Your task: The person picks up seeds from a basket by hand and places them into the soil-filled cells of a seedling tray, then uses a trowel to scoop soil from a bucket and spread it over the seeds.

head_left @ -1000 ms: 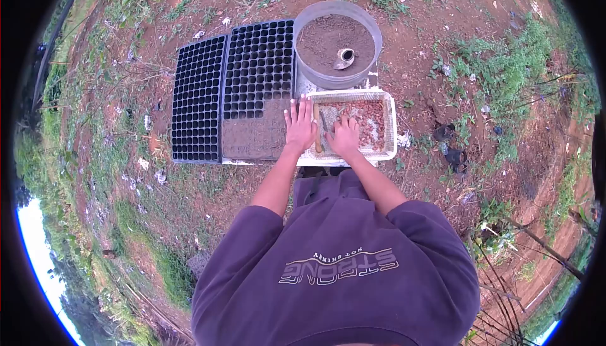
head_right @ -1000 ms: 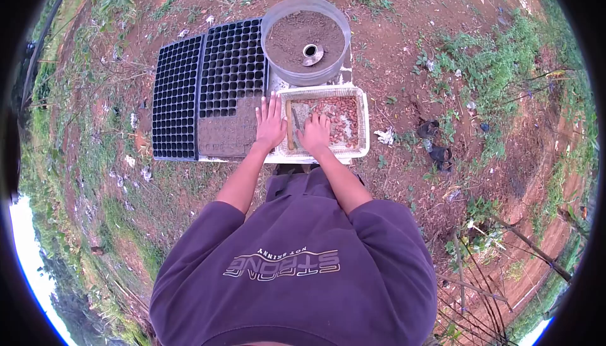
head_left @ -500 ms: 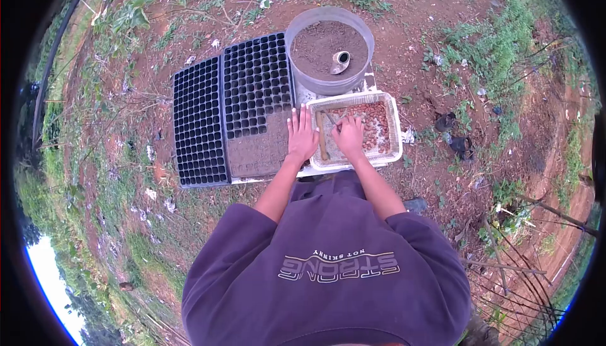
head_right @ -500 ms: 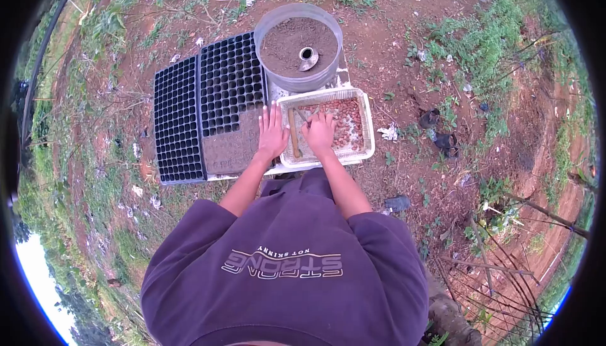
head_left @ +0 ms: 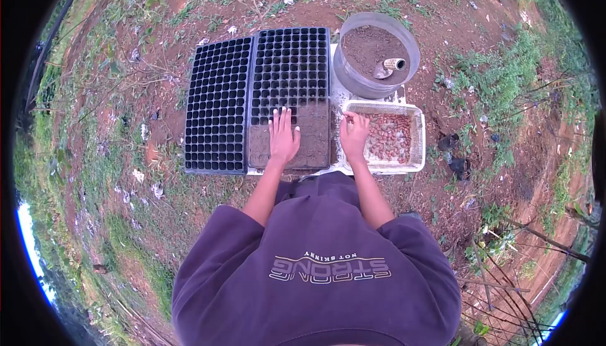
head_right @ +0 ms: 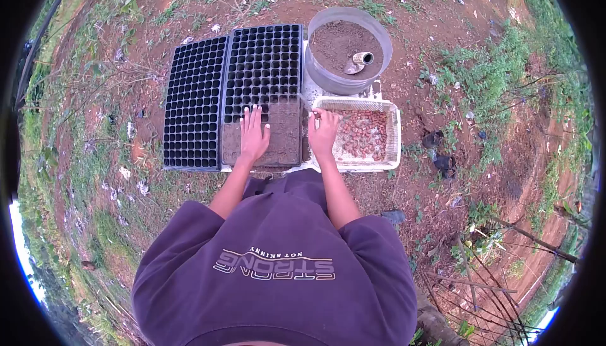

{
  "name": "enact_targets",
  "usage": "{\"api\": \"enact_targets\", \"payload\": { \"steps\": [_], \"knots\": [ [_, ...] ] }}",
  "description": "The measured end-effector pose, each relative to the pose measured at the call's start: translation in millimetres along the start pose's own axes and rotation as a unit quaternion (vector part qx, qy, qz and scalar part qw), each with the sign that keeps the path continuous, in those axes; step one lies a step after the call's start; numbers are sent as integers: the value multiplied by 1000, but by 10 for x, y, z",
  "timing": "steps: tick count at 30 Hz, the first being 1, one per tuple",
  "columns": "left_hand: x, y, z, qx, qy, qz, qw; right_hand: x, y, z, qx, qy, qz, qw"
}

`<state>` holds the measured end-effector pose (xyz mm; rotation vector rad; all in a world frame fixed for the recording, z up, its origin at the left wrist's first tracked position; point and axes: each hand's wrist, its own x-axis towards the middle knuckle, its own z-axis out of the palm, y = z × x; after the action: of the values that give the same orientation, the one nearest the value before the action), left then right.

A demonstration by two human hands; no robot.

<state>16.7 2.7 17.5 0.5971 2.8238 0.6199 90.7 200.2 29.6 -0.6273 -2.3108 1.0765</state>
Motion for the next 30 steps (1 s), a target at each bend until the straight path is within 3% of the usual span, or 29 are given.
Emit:
{"api": "enact_targets", "payload": {
  "steps": [3, 6, 13, 18, 25, 30],
  "knots": [
    [-7, -201, -33, 3, 2, -7, 1000, -88, -153, 162, -5, 10, -30, 999],
    [66, -326, -94, 30, -37, 15, 999, -119, -223, 259, -56, 24, -123, 991],
    [136, -469, -133, 60, -79, 45, 994, -100, -434, 356, -76, -30, -141, 987],
    [115, -487, -91, 52, -69, 47, 995, -97, -555, 362, -115, -53, -216, 968],
    [119, -436, -137, 81, -95, 20, 992, -128, -567, 437, -172, -69, -210, 960],
    [141, -375, -133, 75, -94, -3, 993, -145, -538, 552, -47, -82, -173, 980]
  ]
}}
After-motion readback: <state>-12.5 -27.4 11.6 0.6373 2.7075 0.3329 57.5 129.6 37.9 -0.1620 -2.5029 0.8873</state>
